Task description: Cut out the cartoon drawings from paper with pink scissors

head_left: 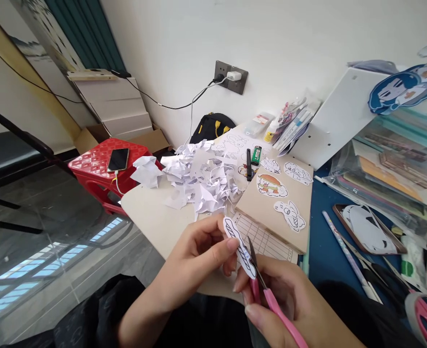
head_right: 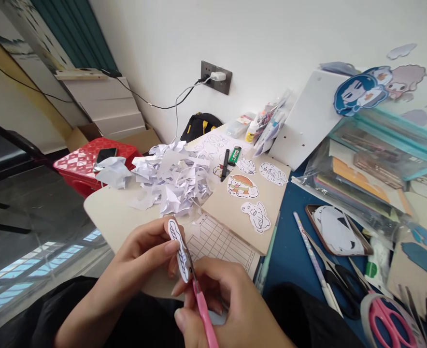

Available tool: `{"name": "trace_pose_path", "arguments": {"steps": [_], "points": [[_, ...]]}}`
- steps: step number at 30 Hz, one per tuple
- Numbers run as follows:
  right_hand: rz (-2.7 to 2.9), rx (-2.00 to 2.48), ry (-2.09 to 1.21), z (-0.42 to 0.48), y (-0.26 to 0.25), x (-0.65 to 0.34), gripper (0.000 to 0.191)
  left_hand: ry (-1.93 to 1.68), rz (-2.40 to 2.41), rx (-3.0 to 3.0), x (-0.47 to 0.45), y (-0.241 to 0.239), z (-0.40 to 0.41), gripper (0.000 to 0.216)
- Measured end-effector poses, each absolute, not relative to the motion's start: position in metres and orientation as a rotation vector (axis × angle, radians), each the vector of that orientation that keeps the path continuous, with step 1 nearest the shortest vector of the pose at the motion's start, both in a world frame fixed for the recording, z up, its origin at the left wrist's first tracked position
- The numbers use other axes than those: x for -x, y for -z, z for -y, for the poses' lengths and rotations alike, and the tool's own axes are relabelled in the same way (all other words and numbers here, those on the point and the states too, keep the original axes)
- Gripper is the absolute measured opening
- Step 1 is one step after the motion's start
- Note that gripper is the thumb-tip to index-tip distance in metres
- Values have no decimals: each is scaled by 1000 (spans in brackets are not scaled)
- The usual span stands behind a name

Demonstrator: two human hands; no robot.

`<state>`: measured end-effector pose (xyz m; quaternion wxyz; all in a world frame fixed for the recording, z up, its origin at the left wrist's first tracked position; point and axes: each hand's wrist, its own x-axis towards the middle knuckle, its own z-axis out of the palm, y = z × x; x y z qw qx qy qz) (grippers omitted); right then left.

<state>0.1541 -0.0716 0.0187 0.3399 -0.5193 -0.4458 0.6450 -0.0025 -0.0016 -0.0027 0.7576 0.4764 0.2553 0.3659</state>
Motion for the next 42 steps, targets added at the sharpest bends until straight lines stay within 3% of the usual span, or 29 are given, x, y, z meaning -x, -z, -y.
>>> {"name": "trace_pose_path", "arguments": {"steps": [16, 34, 42], "points": [[1171, 1289, -1747, 66, -20, -157, 12, -739, -467, -981, -1, 1, 4, 22], [1220, 1401, -1563, 69, -15, -156, 23, -722, -513, -1038, 2, -1, 3, 24], [1172, 1422, -1527, 70, -17, -154, 14, -717, -518, -1023, 1, -1, 4, 23]]}}
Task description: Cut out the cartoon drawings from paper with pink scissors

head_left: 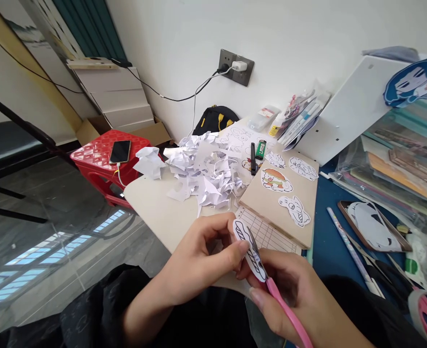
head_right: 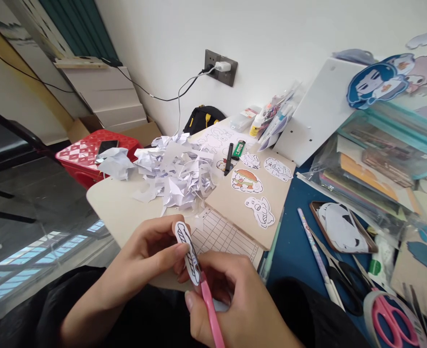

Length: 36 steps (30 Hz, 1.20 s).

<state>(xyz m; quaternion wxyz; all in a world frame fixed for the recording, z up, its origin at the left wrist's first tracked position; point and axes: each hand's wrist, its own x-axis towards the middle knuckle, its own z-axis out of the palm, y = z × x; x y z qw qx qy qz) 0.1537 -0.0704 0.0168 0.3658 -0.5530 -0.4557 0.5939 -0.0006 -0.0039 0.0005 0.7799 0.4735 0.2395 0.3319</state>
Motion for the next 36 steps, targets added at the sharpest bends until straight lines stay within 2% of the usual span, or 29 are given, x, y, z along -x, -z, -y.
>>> {"name": "trace_pose_path", "arguments": {"steps": [36], "points": [[1450, 1380, -1571, 68, -13, -161, 8, -680, -529, -1094, 5, 4, 2, 20]]}}
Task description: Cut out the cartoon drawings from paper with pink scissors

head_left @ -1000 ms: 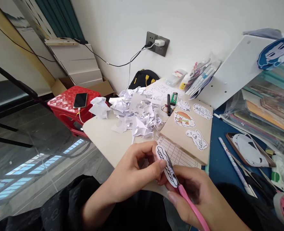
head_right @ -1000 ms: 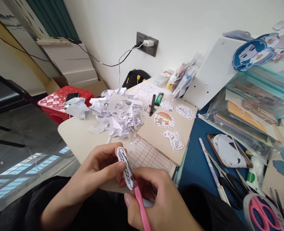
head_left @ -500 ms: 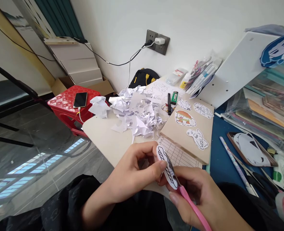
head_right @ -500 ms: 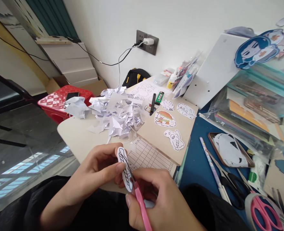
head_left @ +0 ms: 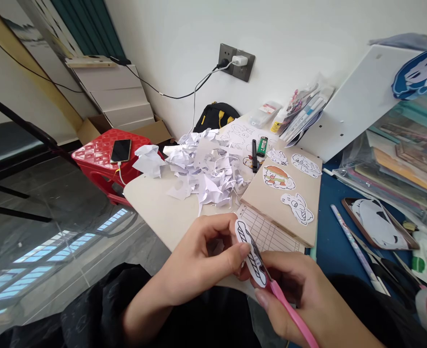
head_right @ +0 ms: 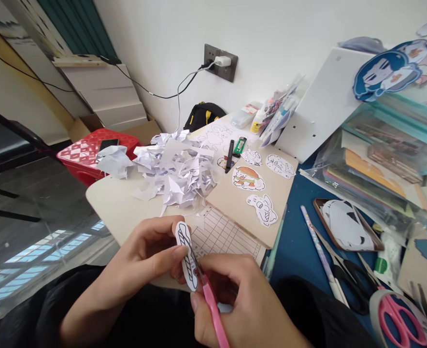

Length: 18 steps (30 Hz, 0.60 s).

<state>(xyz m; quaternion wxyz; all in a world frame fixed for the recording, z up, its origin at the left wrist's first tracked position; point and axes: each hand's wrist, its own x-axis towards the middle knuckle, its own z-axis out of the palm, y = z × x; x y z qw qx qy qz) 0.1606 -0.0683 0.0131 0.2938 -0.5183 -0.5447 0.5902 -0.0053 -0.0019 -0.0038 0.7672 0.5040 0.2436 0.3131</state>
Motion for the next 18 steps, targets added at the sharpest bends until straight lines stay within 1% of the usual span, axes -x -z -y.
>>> {"name": "trace_pose_path", "arguments": {"steps": [7, 18], "points": [[1459, 1408, -1555, 70, -10, -163, 5, -680, -527, -1062, 6, 4, 1, 18], [1515, 1386, -1585, 69, -9, -167, 6, -682, -518, -1019, 5, 3, 2, 17]]}}
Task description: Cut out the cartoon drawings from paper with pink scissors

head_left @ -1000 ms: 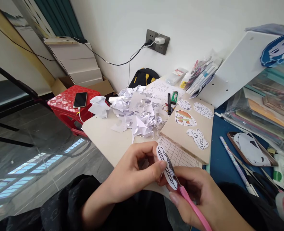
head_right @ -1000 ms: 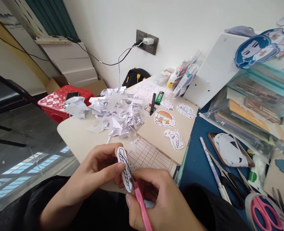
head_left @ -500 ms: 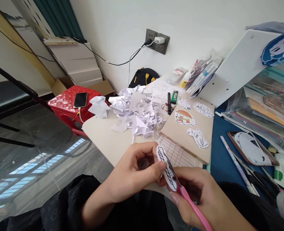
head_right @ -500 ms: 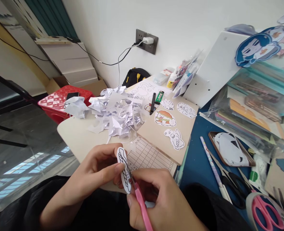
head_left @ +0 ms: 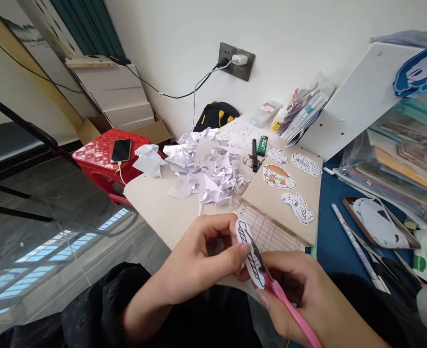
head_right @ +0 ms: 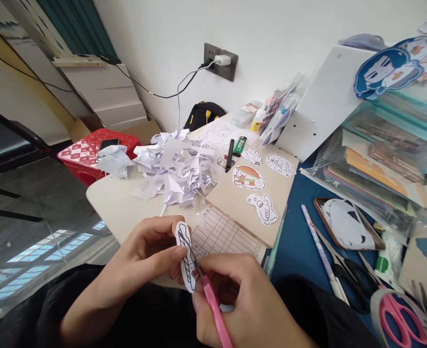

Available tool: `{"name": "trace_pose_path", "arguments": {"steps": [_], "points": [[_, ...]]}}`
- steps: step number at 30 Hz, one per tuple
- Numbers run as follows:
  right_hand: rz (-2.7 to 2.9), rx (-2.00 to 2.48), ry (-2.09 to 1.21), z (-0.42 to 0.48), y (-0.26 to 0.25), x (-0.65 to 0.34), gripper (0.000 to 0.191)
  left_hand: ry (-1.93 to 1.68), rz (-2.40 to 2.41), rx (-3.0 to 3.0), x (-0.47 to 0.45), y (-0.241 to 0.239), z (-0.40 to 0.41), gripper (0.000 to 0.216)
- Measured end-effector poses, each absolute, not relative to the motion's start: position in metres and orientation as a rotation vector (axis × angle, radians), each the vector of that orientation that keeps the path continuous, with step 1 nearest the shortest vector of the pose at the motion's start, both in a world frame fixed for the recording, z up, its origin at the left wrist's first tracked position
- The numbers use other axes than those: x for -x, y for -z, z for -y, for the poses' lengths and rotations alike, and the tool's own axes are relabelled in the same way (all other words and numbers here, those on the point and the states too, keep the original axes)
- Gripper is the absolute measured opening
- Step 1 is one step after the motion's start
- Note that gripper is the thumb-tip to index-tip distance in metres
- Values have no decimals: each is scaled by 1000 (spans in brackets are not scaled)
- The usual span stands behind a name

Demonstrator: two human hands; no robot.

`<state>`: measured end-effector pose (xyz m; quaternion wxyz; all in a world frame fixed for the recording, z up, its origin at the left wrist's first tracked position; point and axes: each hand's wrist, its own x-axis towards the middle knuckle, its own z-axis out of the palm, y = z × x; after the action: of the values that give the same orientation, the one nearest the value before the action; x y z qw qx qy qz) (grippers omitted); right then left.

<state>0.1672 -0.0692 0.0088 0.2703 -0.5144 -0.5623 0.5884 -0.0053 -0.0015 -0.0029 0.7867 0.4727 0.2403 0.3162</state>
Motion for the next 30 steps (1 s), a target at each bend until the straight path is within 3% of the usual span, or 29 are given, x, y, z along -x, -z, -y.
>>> {"name": "trace_pose_path", "arguments": {"steps": [13, 28, 30], "points": [[1517, 1420, -1564, 67, -12, -164, 16, -686, -518, -1009, 6, 4, 1, 17], [1361, 1429, -1595, 69, -14, -164, 3, -710, -598, -997, 3, 0, 4, 22], [1296, 1459, -1585, 72, -13, -164, 13, -693, -599, -998, 3, 1, 4, 23]]}}
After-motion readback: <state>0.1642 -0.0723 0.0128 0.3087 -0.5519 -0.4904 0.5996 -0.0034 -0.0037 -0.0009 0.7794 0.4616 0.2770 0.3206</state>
